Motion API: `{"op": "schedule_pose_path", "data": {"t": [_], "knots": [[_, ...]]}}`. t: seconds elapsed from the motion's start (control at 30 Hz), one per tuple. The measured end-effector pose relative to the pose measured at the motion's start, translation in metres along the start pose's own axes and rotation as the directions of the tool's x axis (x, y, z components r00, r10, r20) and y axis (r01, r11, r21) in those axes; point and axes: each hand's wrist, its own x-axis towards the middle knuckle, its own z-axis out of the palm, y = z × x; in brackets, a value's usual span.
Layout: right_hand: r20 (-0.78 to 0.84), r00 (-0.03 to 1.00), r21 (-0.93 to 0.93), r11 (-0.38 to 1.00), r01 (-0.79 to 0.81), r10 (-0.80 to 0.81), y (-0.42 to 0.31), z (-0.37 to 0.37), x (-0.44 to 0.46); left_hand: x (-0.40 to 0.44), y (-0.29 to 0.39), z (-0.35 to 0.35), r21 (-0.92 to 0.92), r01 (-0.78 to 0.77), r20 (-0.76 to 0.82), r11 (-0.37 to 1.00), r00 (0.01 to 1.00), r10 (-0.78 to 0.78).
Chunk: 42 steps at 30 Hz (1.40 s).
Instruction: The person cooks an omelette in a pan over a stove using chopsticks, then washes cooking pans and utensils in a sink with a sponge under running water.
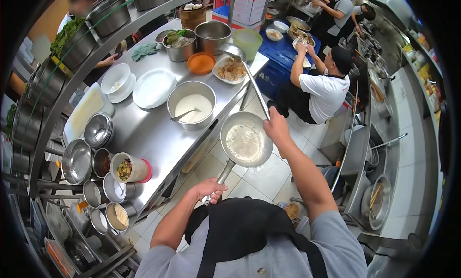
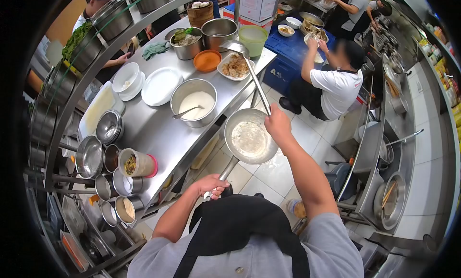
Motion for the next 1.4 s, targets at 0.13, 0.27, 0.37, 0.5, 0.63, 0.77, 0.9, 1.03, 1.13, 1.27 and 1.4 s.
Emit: {"op": "schedule_pose_path", "data": {"t": [0.13, 0.27, 0.37, 0.5, 0.63, 0.77, 0.9, 1.03, 1.13, 1.27, 1.4], "knots": [[-0.04, 0.999, 0.002, 1.0, -0.006, 0.006, 0.001, -0.027, -0.023, 0.008, -0.002, -0.002, -0.085, -0.01, 0.003, 0.996, 1.0, 0.011], [0.166, 0.985, 0.263, 0.965, 0.005, -0.05, 0.049, -0.063, -0.12, 0.013, 0.003, 0.007, -0.136, -0.033, 0.025, 0.99, 0.999, 0.036], [0.705, 0.679, 0.49, 0.552, -0.675, 0.205, 0.04, -0.103, -0.177, 0.027, 0.006, 0.025, -0.129, -0.076, 0.046, 0.989, 0.996, 0.082], [0.845, 0.48, 0.47, 0.1, -0.877, 0.235, 0.079, -0.055, -0.191, 0.059, 0.012, 0.065, -0.205, -0.123, 0.054, 0.971, 0.989, 0.136], [0.845, 0.468, 0.529, -0.287, -0.798, 0.257, 0.096, 0.014, -0.183, 0.078, 0.009, 0.114, -0.245, -0.151, 0.042, 0.958, 0.985, 0.166], [0.917, 0.397, 0.369, -0.287, -0.884, -0.045, 0.114, 0.058, -0.164, 0.085, 0.005, 0.148, -0.041, -0.235, -0.053, 0.971, 0.971, 0.233], [0.908, 0.395, 0.34, -0.31, -0.888, -0.138, 0.15, 0.113, -0.155, 0.024, 0.029, 0.155, 0.541, 0.005, -0.237, 0.841, 0.96, 0.147], [0.789, 0.614, 0.558, -0.371, -0.742, -0.042, 0.163, 0.142, -0.165, -0.068, 0.019, 0.113, 0.988, 0.077, -0.154, 0.137, 0.643, 0.75], [0.875, 0.484, 0.44, -0.457, -0.773, 0.023, 0.122, 0.101, -0.181, -0.199, 0.039, 0.018, 0.846, 0.493, -0.276, 0.204, 0.078, 0.958], [0.986, 0.167, 0.15, -0.357, -0.922, -0.017, 0.133, 0.115, -0.196, -0.267, 0.071, -0.058, 0.762, 0.566, -0.581, 0.313, 0.385, 0.717], [0.985, 0.14, 0.115, -0.222, -0.968, -0.099, 0.145, 0.13, -0.205, -0.256, 0.083, -0.083, 0.622, 0.783, -0.664, 0.015, 0.518, 0.539]]}}
